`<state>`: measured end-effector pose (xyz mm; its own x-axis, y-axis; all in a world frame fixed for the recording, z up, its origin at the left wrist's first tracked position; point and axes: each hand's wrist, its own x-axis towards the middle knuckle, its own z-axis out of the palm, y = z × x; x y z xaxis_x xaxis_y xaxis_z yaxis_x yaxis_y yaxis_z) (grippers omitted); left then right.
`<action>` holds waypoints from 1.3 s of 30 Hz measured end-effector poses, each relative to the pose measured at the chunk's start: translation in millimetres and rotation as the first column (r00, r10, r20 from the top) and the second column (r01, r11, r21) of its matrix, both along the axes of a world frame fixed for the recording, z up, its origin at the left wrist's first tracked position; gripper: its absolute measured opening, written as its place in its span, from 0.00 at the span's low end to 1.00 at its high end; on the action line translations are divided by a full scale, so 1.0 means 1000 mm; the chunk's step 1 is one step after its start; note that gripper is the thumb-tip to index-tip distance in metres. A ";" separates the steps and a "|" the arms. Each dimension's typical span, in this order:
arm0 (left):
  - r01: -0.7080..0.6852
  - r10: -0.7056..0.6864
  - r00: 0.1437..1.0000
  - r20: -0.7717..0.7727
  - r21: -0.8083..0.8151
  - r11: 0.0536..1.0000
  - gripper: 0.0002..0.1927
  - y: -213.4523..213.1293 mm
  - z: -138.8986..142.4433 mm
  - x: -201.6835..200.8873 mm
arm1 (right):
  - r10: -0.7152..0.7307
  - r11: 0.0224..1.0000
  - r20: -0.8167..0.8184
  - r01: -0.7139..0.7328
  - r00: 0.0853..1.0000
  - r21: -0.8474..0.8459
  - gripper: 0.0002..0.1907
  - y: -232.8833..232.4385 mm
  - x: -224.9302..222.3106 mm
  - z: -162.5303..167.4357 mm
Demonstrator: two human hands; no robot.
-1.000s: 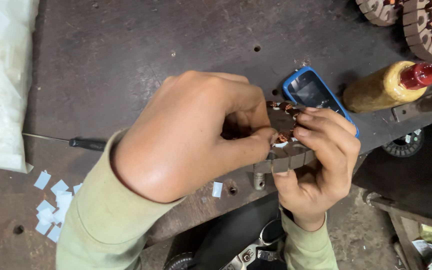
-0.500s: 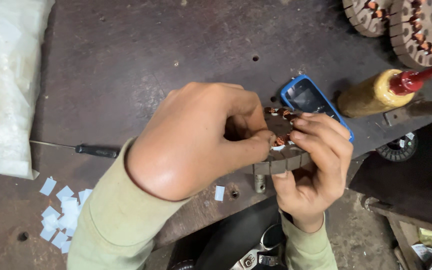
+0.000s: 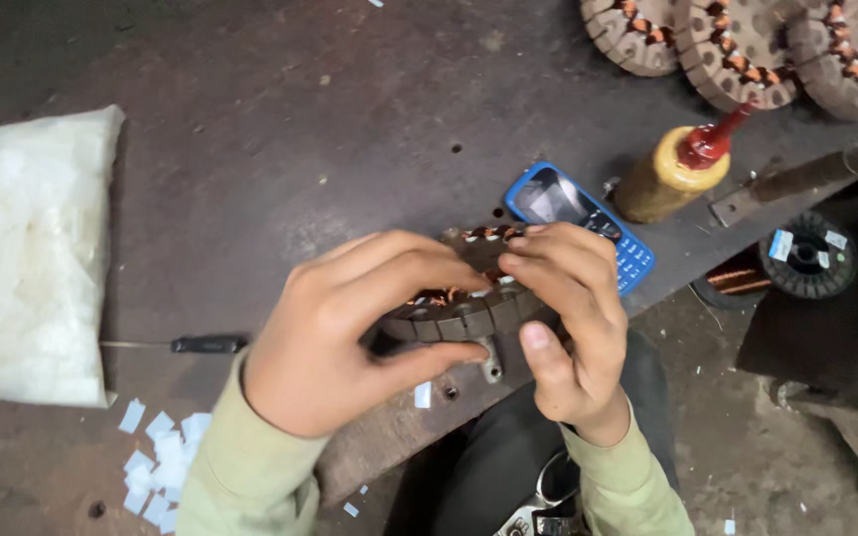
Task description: The person inserts small white rectangular pieces into slots on a circular stator-like component with copper windings. They repeatedly pick up pieces from the table and place them into the component, occasionally adjusting the component's position.
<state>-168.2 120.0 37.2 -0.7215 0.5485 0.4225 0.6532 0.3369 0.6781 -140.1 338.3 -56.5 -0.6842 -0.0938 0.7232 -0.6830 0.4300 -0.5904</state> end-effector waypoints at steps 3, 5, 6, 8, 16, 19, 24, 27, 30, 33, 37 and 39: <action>-0.083 0.086 0.992 -0.095 0.033 0.996 0.21 0.009 -0.013 0.007 | 0.004 1.000 0.015 -0.004 1.000 -0.008 0.21 0.002 0.002 0.000; -0.114 0.122 0.979 -0.161 0.059 0.992 0.20 0.012 -0.021 0.010 | 0.014 1.000 0.016 -0.013 1.000 -0.018 0.21 0.001 0.001 -0.002; -0.121 0.131 0.975 -0.179 0.065 0.990 0.20 0.013 -0.025 0.011 | 0.016 1.000 0.017 -0.016 1.000 -0.023 0.21 0.001 0.001 -0.002; -0.135 0.149 0.965 -0.214 0.080 0.988 0.20 0.015 -0.030 0.012 | 0.017 1.000 0.016 -0.016 1.000 -0.018 0.21 0.002 0.001 -0.002; -0.077 0.088 0.988 -0.124 0.092 0.993 0.24 0.014 -0.034 0.003 | 0.050 0.998 0.045 -0.049 0.998 -0.034 0.21 0.005 0.003 0.001; -0.090 0.094 0.988 -0.120 0.042 0.995 0.24 0.009 -0.032 0.002 | 0.046 0.998 0.047 -0.044 0.998 -0.036 0.21 0.005 0.003 0.002; -0.088 0.089 0.985 -0.147 0.010 0.996 0.24 0.009 -0.030 0.001 | 0.062 0.996 0.047 -0.058 0.997 -0.075 0.22 0.006 0.002 0.001; -0.051 0.053 0.994 -0.094 0.027 0.998 0.25 0.006 -0.028 0.001 | 0.113 0.988 0.085 -0.103 0.990 -0.117 0.20 0.008 0.001 0.000; -0.036 0.038 0.997 -0.062 0.043 0.998 0.24 0.002 -0.026 -0.001 | 0.186 0.971 0.126 -0.163 0.974 -0.173 0.18 0.012 0.000 0.001; -0.050 0.057 0.993 -0.099 0.067 0.996 0.22 0.005 -0.029 0.000 | 0.211 0.966 0.168 -0.179 0.963 -0.187 0.17 0.012 -0.001 0.002; -0.072 0.090 0.984 -0.156 0.115 0.991 0.21 0.014 -0.032 0.007 | 0.217 0.965 0.203 -0.179 0.955 -0.192 0.18 0.014 -0.002 0.002; -0.081 0.099 0.981 -0.168 0.110 0.991 0.20 0.014 -0.032 0.008 | 0.202 0.971 0.195 -0.170 0.960 -0.167 0.18 0.015 -0.002 0.002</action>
